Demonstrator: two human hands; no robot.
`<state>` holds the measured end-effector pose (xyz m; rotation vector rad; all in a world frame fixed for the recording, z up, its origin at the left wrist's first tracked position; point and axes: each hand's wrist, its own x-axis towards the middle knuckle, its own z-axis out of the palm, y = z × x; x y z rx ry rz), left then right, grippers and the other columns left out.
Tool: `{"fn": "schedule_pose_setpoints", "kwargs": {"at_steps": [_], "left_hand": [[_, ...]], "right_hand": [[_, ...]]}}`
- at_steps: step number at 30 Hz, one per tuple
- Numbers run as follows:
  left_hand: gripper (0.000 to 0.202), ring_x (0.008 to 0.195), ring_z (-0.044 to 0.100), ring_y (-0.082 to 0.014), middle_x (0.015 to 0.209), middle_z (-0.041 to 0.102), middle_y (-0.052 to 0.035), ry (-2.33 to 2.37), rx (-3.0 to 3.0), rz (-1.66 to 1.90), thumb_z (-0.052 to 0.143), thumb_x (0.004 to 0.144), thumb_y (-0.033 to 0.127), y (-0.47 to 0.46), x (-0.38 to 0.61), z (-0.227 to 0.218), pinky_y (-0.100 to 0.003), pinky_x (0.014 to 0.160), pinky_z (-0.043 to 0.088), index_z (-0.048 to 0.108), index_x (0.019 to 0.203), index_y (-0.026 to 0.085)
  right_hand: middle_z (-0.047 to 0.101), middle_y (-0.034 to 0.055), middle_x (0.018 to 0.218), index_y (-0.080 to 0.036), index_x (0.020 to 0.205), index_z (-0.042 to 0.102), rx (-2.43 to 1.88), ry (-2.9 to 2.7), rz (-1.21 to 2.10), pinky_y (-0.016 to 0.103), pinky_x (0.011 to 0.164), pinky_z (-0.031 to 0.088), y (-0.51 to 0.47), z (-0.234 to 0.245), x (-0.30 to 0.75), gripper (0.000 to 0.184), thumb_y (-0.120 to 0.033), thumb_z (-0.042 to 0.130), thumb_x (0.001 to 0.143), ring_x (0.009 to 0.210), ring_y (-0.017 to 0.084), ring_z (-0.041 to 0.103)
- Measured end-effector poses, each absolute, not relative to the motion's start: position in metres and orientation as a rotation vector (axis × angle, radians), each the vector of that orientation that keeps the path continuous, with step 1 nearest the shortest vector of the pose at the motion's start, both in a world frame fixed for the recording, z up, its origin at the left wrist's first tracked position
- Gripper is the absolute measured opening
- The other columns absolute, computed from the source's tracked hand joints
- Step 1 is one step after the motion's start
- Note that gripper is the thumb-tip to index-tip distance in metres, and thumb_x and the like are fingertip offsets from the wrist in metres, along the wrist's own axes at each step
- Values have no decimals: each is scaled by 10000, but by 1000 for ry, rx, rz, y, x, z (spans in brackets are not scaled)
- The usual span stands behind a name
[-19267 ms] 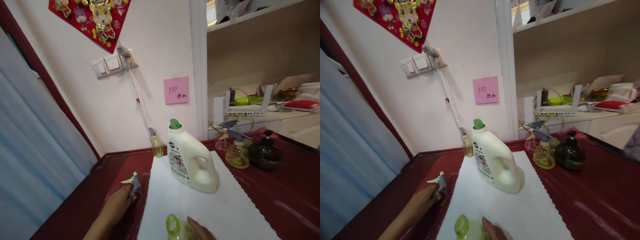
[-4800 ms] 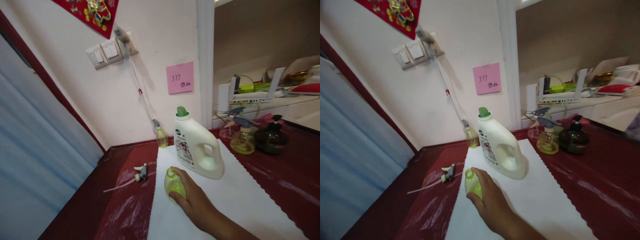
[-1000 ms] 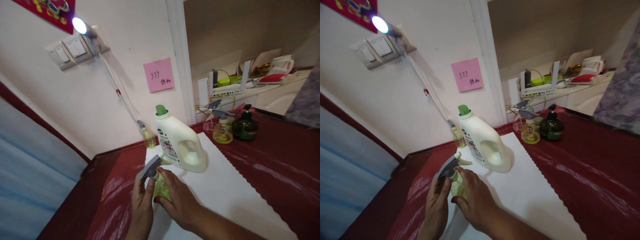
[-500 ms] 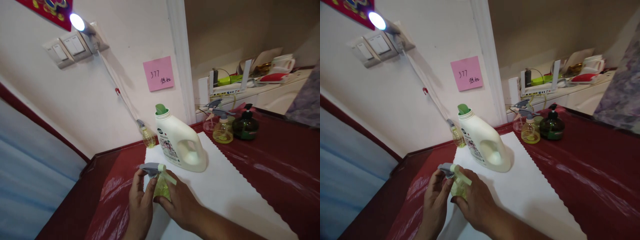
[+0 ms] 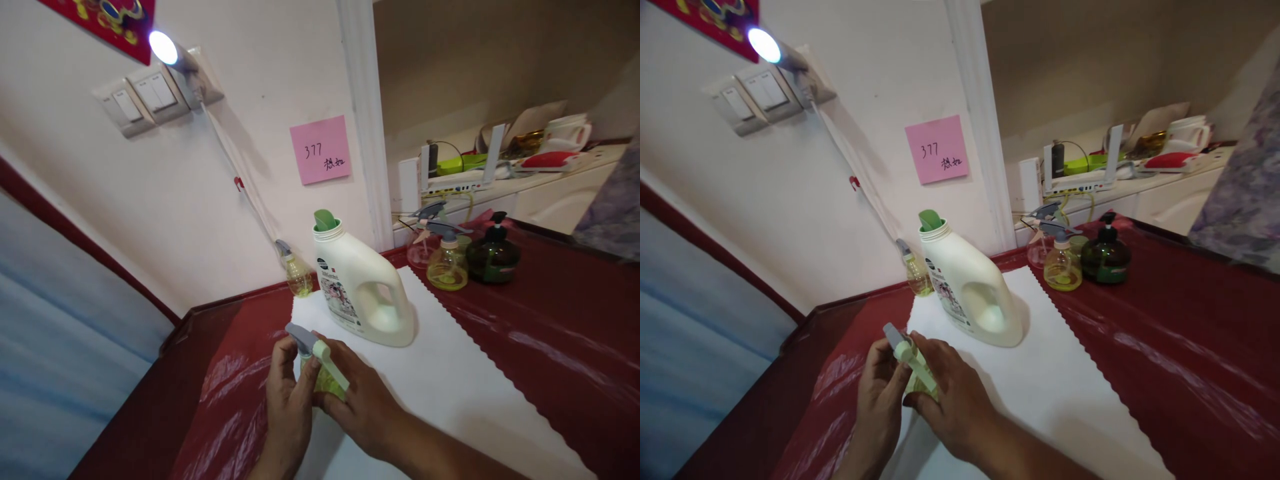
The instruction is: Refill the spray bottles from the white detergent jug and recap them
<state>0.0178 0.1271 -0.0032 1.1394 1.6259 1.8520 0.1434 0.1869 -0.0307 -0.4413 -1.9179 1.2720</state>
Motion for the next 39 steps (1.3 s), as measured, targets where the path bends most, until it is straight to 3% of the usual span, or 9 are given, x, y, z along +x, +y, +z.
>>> {"fn": "schedule_pose_setpoints", "kwargs": {"at_steps": [6, 10, 13, 15, 17, 23, 28, 35, 39], "left_hand": [[339, 886, 661, -235, 966, 698, -35, 1660, 1161, 1800, 755, 838, 488, 123, 15, -6, -319, 770, 526, 688, 1060, 241], [331, 803, 665, -255, 876, 710, -52, 1686, 1204, 1751, 724, 844, 536, 123, 14, -5, -341, 700, 540, 743, 993, 241], [344, 910, 687, -306, 916, 737, -85, 1671, 1279, 1757, 691, 858, 573, 124, 16, 0, -403, 811, 560, 778, 947, 251], [347, 986, 687, -337, 912, 746, -93, 1636, 1310, 1760, 695, 846, 591, 124, 18, 5, -449, 905, 553, 790, 885, 259], [350, 1049, 681, -360, 905, 752, -99, 1596, 1306, 1749, 703, 833, 598, 125, 19, 8, -484, 966, 537, 789, 806, 260], [300, 1146, 659, -370, 982, 759, -109, 1626, 1209, 1764, 735, 825, 538, 121, 15, -6, -504, 1035, 509, 774, 823, 240], [355, 1235, 624, -365, 1177, 728, -104, 1676, 992, 1860, 773, 807, 366, 116, 17, -32, -520, 1042, 500, 709, 1136, 249], [221, 999, 709, -333, 1020, 756, -70, 1545, 994, 1958, 755, 798, 327, 126, 21, -29, -492, 878, 579, 700, 997, 247], [277, 1033, 704, -346, 1009, 768, -78, 1612, 976, 1901, 778, 770, 388, 126, 12, -33, -496, 900, 580, 713, 988, 230]], "right_hand": [[328, 118, 1640, -275, 1610, 217, -540, -2089, 1423, 525, 1230, 276, 199, -24, 155, 1241, -186, 921, 592, 1500, 309, 309], [163, 142, 1695, -282, 1624, 160, -506, -2136, 1385, 599, 1244, 174, 208, -12, 166, 1380, -369, 996, 529, 1553, 350, 153], [149, 81, 1706, -356, 1616, 175, -349, -2173, 1214, 622, 1233, 191, 208, 4, 174, 1113, -457, 874, 756, 1562, 333, 123], [165, 23, 1706, -409, 1606, 176, -224, -2199, 1022, 603, 1239, 202, 204, 16, 177, 833, -383, 687, 949, 1566, 293, 119], [189, -6, 1701, -428, 1603, 168, -166, -2252, 845, 593, 1249, 185, 201, 24, 175, 725, -256, 555, 1014, 1568, 263, 113], [448, 62, 1575, -322, 1534, 354, -210, -2354, 544, 600, 1256, 154, 202, 29, 168, 658, -20, 368, 949, 1531, 199, 257], [517, 115, 1482, -303, 1504, 410, -213, -2341, 424, 565, 1176, 349, 200, 30, 166, 605, -22, 357, 971, 1381, 234, 476], [533, 127, 1450, -281, 1487, 433, -208, -2276, 375, 505, 1064, 475, 196, 28, 160, 528, -62, 416, 1007, 1331, 265, 505], [552, 138, 1413, -243, 1464, 463, -190, -2207, 355, 494, 1027, 509, 198, 26, 159, 537, -16, 394, 983, 1300, 272, 530]]}}
